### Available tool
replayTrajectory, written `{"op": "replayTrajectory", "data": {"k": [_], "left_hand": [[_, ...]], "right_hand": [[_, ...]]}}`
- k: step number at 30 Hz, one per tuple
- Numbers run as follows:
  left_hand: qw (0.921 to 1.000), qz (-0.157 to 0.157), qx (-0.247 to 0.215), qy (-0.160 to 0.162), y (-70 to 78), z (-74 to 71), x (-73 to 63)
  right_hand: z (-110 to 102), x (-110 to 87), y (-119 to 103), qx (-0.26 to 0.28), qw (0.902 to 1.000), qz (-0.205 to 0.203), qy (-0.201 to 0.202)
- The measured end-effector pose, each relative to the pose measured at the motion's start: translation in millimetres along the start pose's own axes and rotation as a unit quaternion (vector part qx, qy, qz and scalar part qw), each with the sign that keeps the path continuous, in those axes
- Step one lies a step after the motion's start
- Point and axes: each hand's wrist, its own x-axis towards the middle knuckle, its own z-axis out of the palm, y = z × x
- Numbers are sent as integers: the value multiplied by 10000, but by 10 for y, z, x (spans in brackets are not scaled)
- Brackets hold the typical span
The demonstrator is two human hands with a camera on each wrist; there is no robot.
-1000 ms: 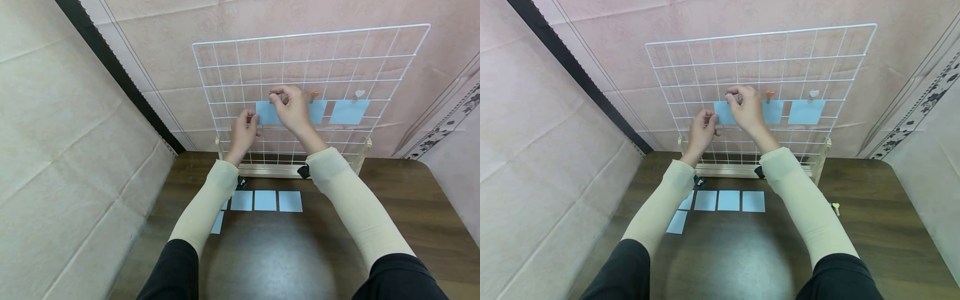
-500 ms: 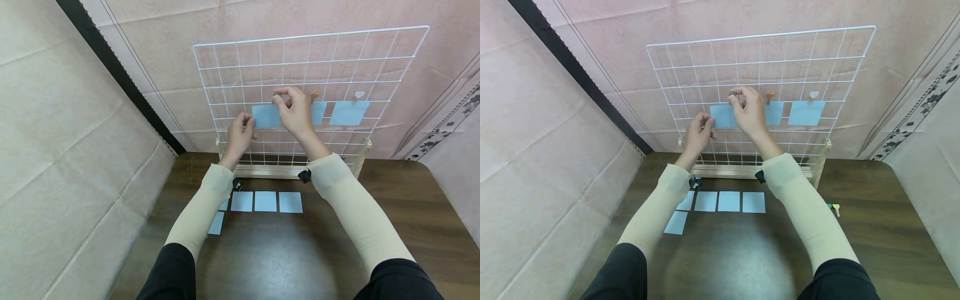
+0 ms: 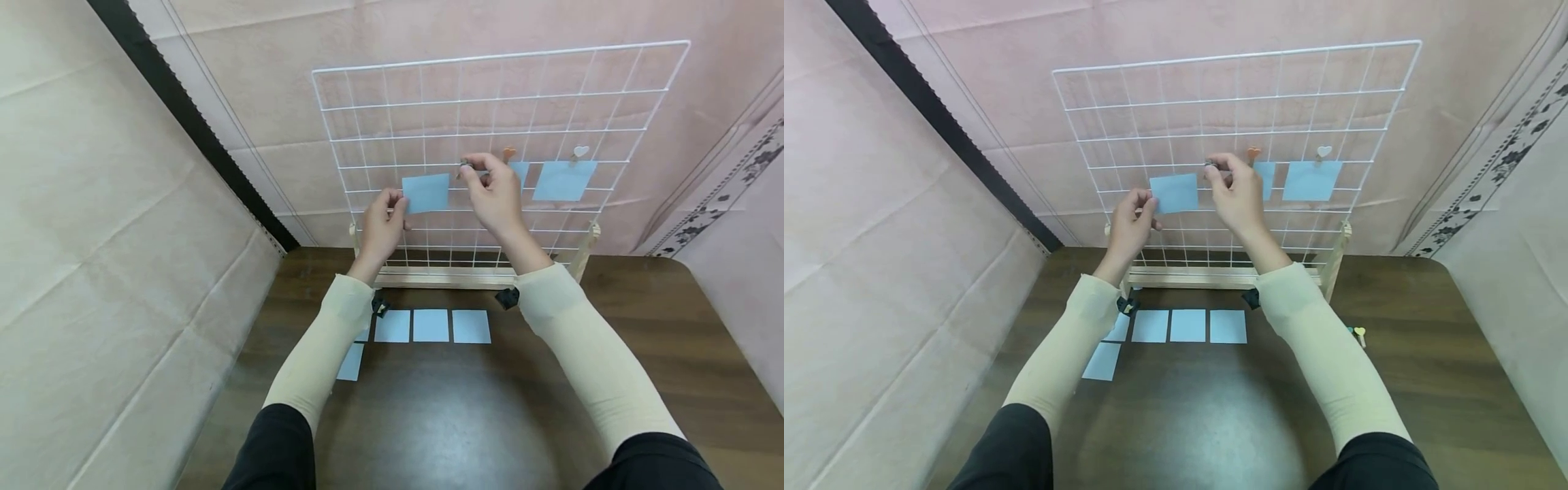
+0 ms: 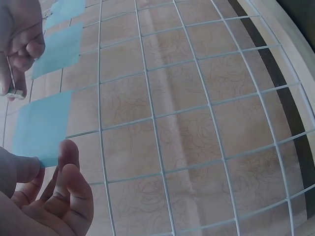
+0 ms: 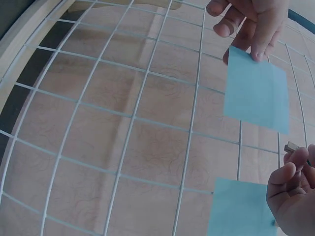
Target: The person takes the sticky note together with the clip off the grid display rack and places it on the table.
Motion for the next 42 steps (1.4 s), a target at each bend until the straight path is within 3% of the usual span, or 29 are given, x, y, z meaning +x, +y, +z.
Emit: {"op": "replayTrajectory", "data": {"k": [7, 16, 21, 32, 42], "left_hand": [[9999, 79, 63, -101, -20, -67, -140], [9998, 62, 135, -134, -177, -147, -422], [9996, 114, 252, 25, -251, -173, -512], [9994, 266, 214, 96, -326, -227, -612], [9992, 160, 343, 120, -428, -302, -865]], "right_hand": [[-100, -195, -304, 13, 9999, 71, -110], [-189, -332, 125, 78, 9995, 196, -225], [-261, -448, 171, 339, 9980, 407, -345], [-394, -619, 281, 327, 9970, 625, -331], [-603, -839, 435, 130, 9957, 879, -255]]}}
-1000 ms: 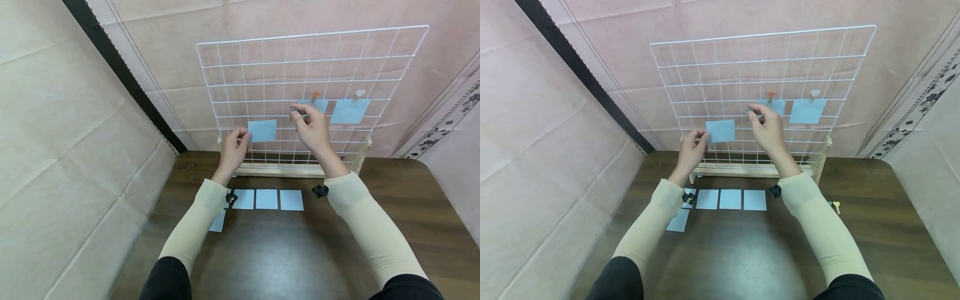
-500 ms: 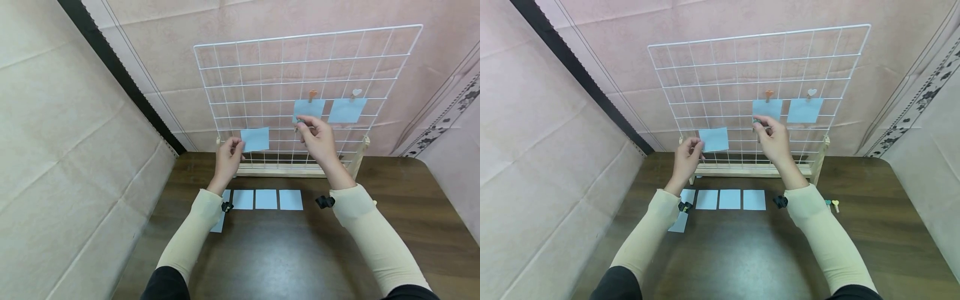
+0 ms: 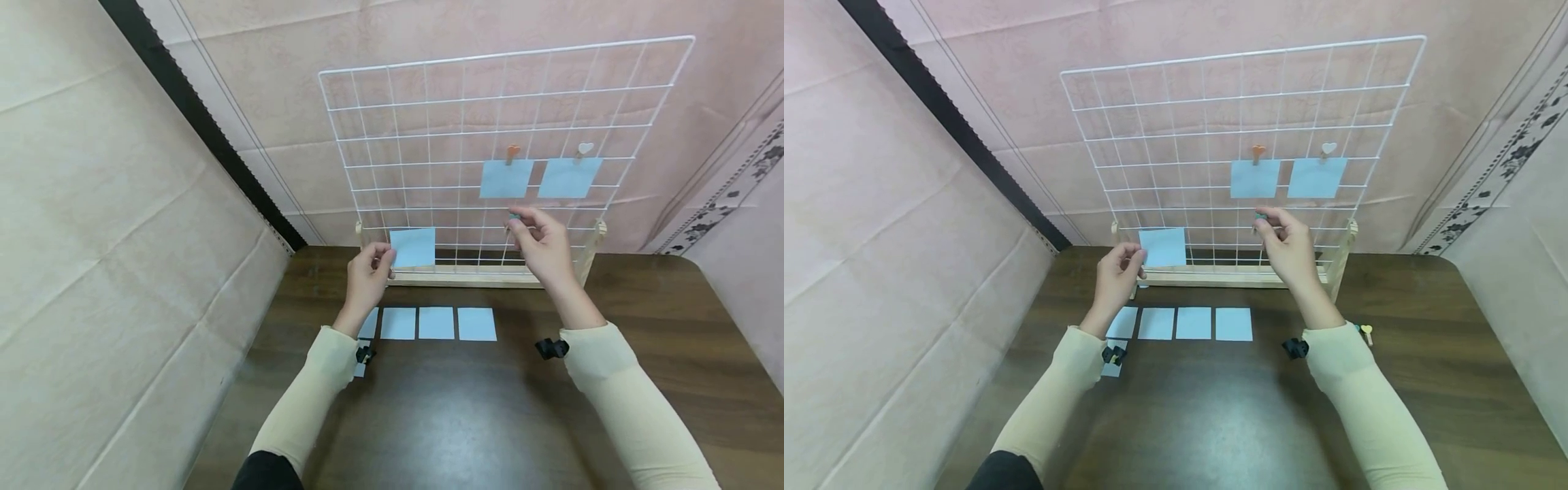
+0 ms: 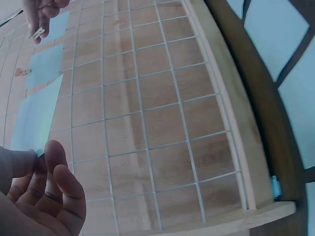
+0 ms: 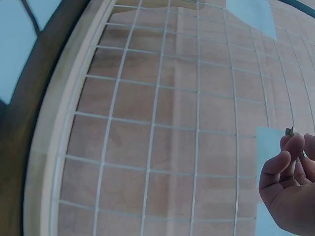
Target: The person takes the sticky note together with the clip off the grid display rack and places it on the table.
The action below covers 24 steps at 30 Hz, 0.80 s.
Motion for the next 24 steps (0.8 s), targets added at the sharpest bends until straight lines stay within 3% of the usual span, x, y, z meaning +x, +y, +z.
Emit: {"op": "replayTrajectory", "data": {"k": [14, 24], "left_hand": [[9996, -199, -194, -64, -148, -64, -286], [9989, -421, -200, 58, -272, -107, -435]], "right_hand": [[-120, -304, 75, -140, 9998, 3, -172], [-260, -440, 336, -175, 9993, 295, 138]]}}
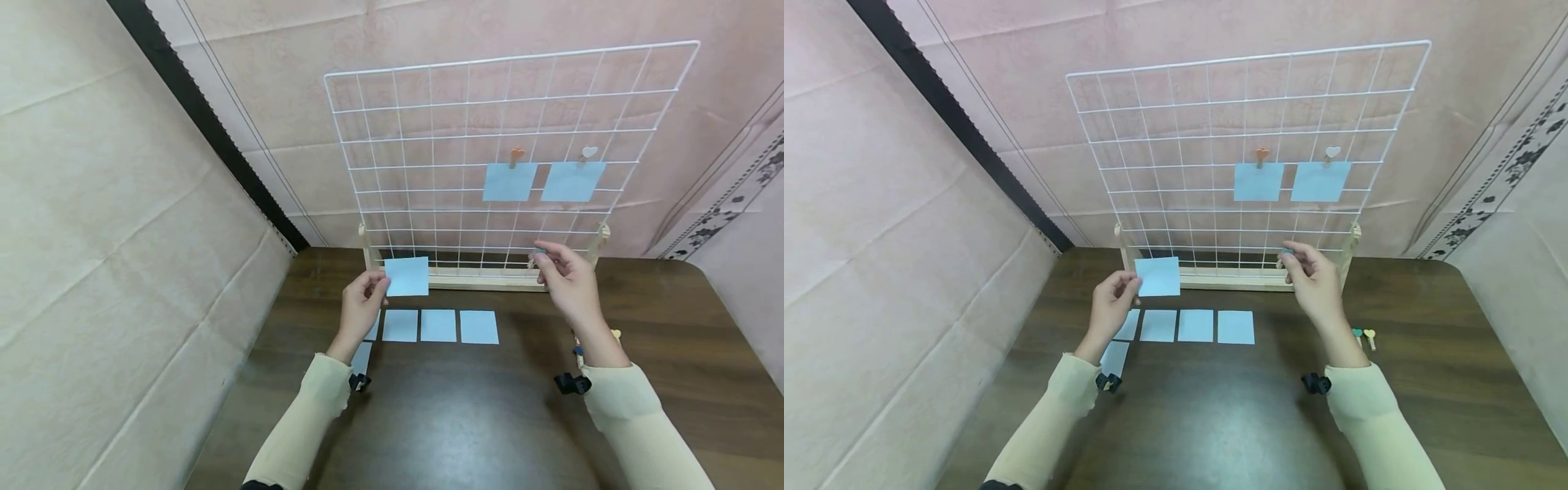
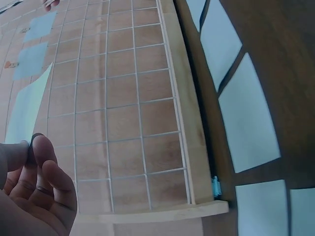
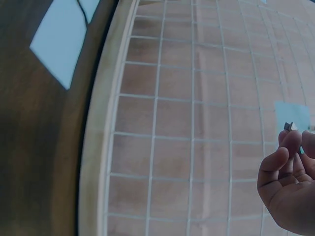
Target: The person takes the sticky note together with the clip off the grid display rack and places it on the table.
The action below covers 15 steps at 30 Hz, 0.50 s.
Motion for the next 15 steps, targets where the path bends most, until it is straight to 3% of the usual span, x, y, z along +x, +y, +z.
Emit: {"op": "replayTrajectory", "data": {"k": [4, 9, 15], "left_hand": [[9999, -136, 51, 10, -29, -19, -37], [10000, -86, -9, 25, -60, -24, -83], [9999, -104, -15, 51, -83, -16, -131]], "right_hand": [[-67, -65, 18, 29, 9998, 150, 119], [-158, -129, 143, 35, 9989, 429, 203], [-267, -209, 224, 78, 9986, 414, 306]]}}
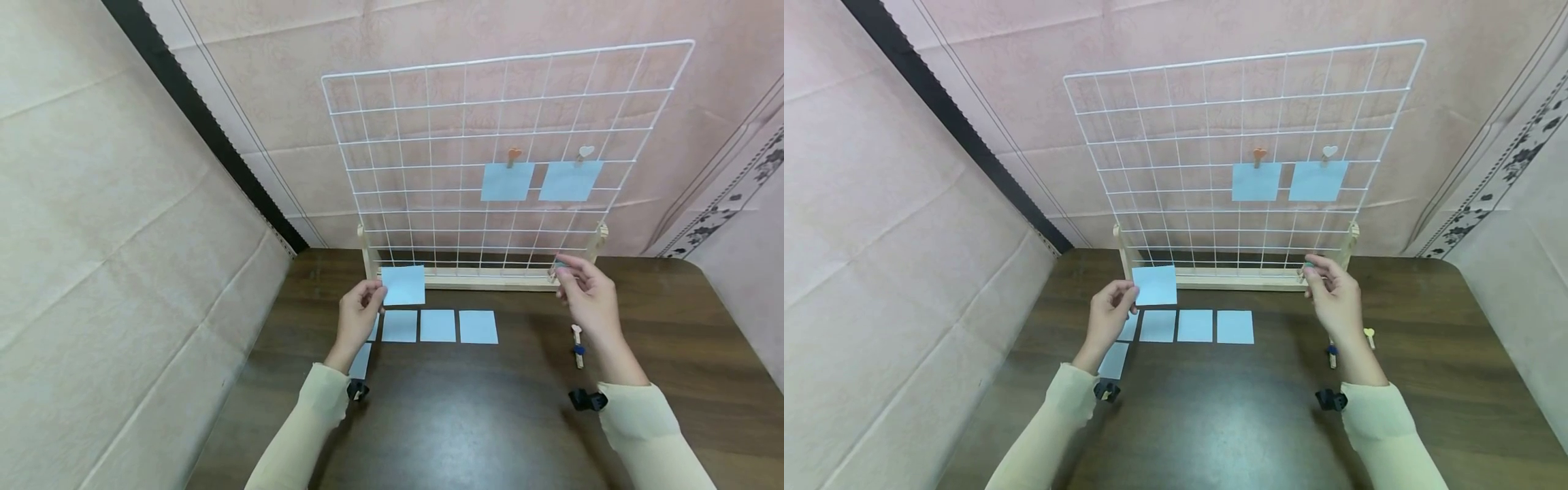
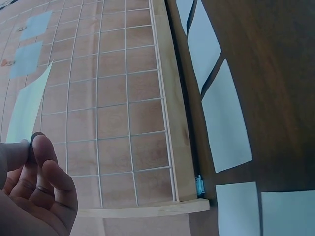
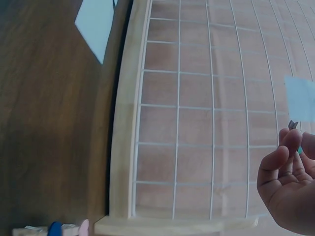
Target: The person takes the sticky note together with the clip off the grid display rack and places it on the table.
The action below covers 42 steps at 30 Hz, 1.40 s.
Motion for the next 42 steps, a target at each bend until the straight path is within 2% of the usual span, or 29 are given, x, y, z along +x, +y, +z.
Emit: {"op": "replayTrajectory", "data": {"k": [10, 17, 21, 24, 30, 35, 42], "left_hand": [[9998, -174, 34, 4, -59, -22, -134], [9993, -381, -15, 38, -130, -75, -284], [9988, -473, 88, 83, -154, -99, -342], [9985, -506, 153, 124, -176, -112, -378], [9976, -666, 198, -4, -208, -134, -468], [9965, -797, 267, -8, -241, -161, -545], [9945, -1014, 244, -52, -291, -177, -615]], "right_hand": [[-158, -177, 161, -104, 9995, 283, -36], [-281, -256, 272, -493, 9983, -6, -310], [-380, -281, 339, -885, 9940, -100, -628], [-441, -312, 378, -1133, 9899, 14, -852], [-509, -423, 470, -1362, 9820, 125, -1304], [-569, -505, 555, -1611, 9778, 231, -1322], [-674, -589, 633, -1841, 9699, 616, -1469]]}}
